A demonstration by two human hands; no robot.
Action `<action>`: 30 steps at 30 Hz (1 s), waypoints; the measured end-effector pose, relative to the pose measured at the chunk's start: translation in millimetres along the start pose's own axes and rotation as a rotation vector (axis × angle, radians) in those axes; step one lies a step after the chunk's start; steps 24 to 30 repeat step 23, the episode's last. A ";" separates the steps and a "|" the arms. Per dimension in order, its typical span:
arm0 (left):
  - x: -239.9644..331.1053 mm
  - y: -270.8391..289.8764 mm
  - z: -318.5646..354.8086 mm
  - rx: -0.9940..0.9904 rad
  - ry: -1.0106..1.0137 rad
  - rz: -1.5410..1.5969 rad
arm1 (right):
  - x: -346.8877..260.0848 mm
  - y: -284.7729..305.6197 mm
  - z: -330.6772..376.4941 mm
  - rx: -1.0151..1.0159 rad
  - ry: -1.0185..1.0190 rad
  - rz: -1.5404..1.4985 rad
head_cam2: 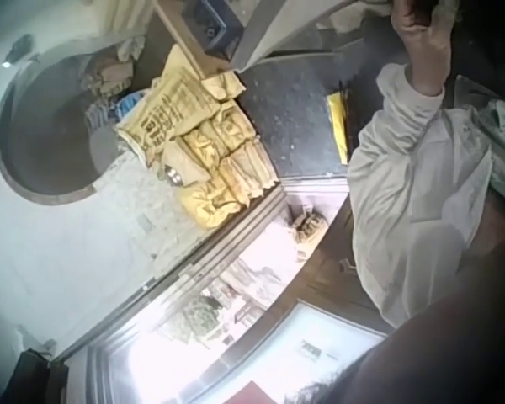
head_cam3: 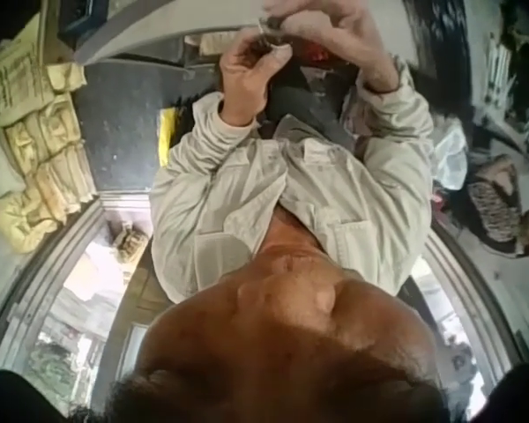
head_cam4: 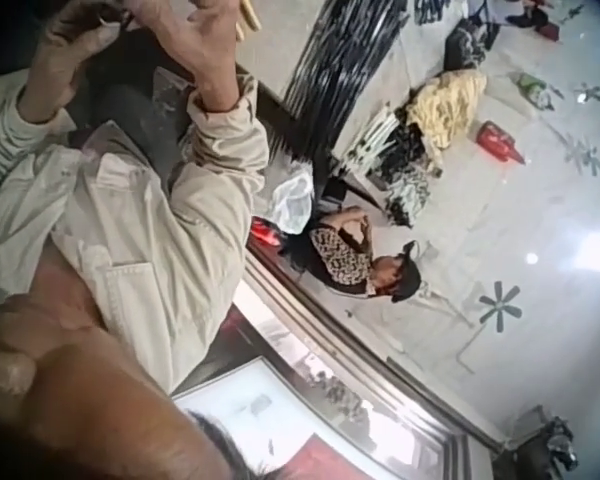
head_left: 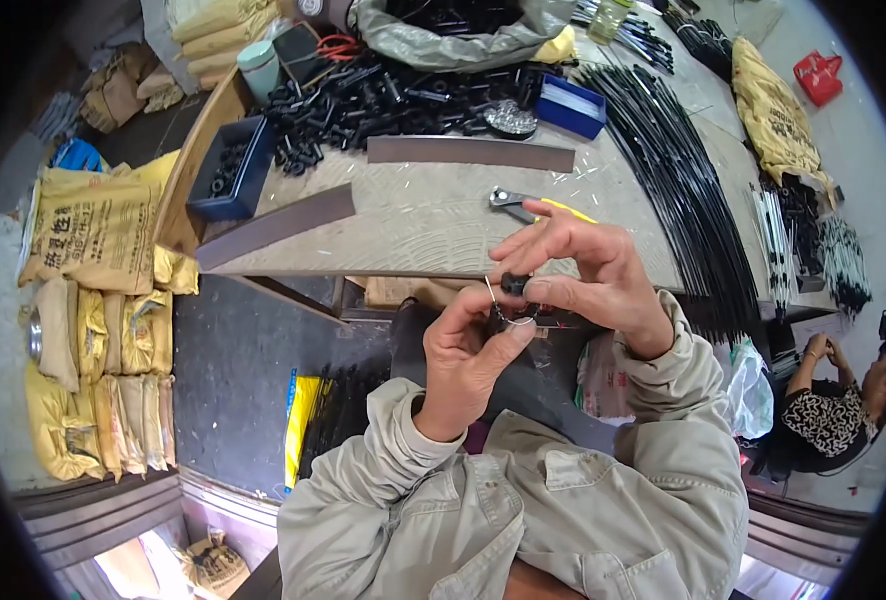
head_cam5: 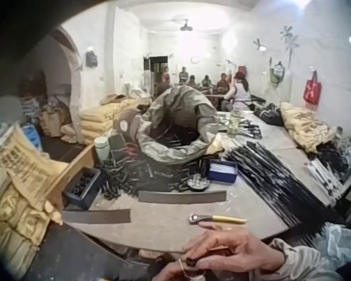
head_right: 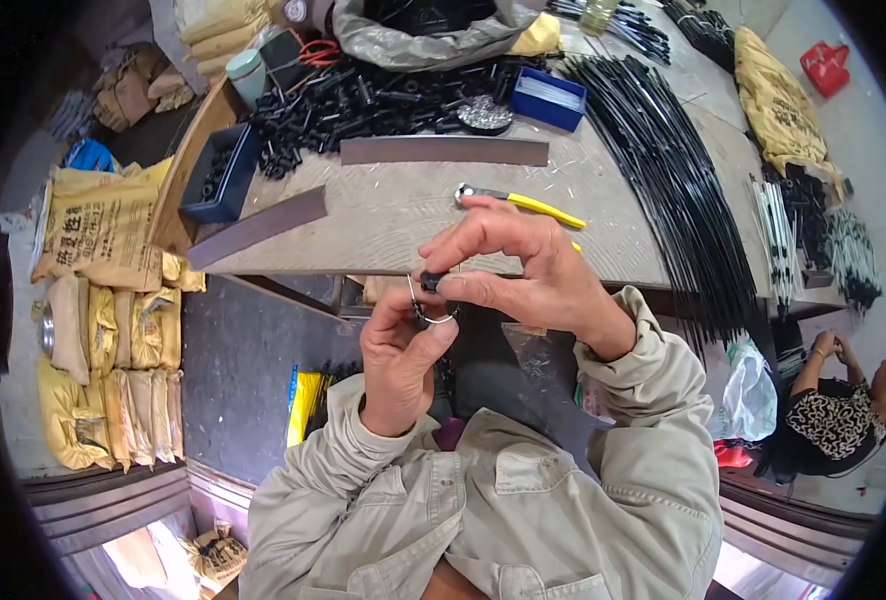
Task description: Assembling black cable components using pliers at a factory workstation.
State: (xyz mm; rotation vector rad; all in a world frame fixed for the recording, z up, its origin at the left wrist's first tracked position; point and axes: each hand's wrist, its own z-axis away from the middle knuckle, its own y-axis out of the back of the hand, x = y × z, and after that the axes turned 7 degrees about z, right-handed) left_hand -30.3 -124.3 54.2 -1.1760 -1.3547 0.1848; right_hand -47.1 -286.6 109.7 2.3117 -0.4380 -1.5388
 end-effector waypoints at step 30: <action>-65.0 -49.1 -12.2 0.034 0.114 -0.145 | 38.2 74.4 45.5 0.011 0.070 -0.232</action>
